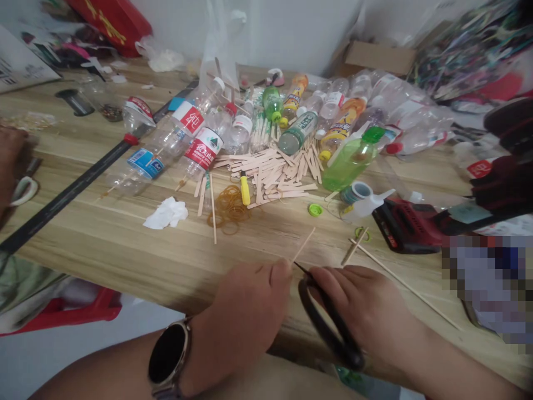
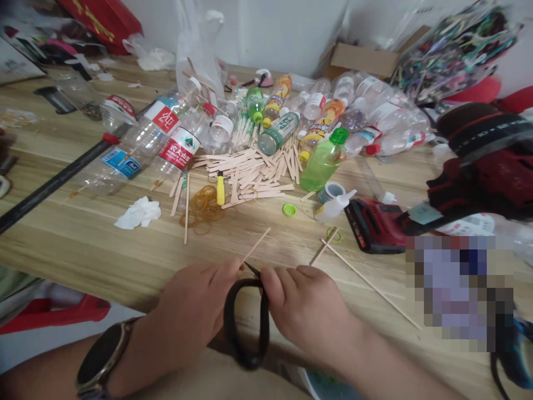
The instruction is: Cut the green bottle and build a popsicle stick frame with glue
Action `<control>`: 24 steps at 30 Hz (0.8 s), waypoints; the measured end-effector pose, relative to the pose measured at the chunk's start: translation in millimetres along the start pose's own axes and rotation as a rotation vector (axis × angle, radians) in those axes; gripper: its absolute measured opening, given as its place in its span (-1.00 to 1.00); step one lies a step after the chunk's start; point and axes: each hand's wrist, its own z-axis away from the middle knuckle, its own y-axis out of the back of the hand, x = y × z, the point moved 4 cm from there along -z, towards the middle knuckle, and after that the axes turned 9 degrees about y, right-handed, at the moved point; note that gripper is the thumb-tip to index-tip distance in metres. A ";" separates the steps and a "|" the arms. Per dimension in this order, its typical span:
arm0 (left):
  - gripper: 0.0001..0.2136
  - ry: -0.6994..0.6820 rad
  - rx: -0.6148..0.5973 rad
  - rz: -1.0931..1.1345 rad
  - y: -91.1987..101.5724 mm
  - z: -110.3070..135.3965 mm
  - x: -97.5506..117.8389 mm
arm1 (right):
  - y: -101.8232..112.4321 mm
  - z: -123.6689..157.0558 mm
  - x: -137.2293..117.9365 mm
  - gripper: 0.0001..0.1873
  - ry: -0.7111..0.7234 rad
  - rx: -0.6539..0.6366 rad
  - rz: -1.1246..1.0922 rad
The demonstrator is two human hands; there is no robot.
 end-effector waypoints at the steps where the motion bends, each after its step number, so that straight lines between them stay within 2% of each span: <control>1: -0.75 0.003 -0.005 0.004 0.6 -0.5 0.1 | -0.9 0.7 -0.7 -0.51 0.020 -0.007 0.005; 2: -0.74 0.004 -0.003 0.004 1.4 -1.0 0.1 | -1.4 1.5 0.1 -0.45 -0.004 0.002 -0.044; 4: -0.73 0.014 0.013 0.008 2.8 -1.9 -0.5 | -8.9 3.3 1.6 -0.37 -0.069 -0.131 -0.222; 6: -0.75 0.046 -0.011 0.040 2.3 -2.4 -2.5 | -10.0 3.3 3.3 -0.43 -0.074 -0.135 -0.222; 9: -0.77 0.088 -0.084 0.095 -1.7 -2.2 -5.0 | -6.4 1.1 6.1 -0.61 -0.035 -0.053 -0.063; 12: -0.76 0.040 -0.040 0.052 -2.2 -1.7 -3.3 | -7.2 -0.6 6.8 -0.52 -0.085 -0.118 -0.055; 15: -0.77 0.023 -0.038 0.027 0.0 -2.2 -2.0 | -6.8 -1.2 5.5 -0.42 -0.112 -0.199 -0.186; 19: -0.80 0.115 -0.141 0.124 2.3 -3.8 -4.6 | 4.1 -3.0 4.6 -0.56 0.077 -0.033 0.009; 20: -0.80 0.115 -0.143 0.125 2.5 -3.8 -4.3 | 4.5 -2.8 5.3 -0.59 0.075 -0.015 0.016; 21: -0.79 0.100 -0.135 0.111 2.4 -3.6 -3.6 | 2.4 -2.3 7.1 -0.58 0.017 -0.042 -0.060; 24: -0.76 0.029 -0.078 0.042 1.2 -2.2 -0.4 | -13.0 3.8 9.3 -0.44 -0.274 -0.263 -0.523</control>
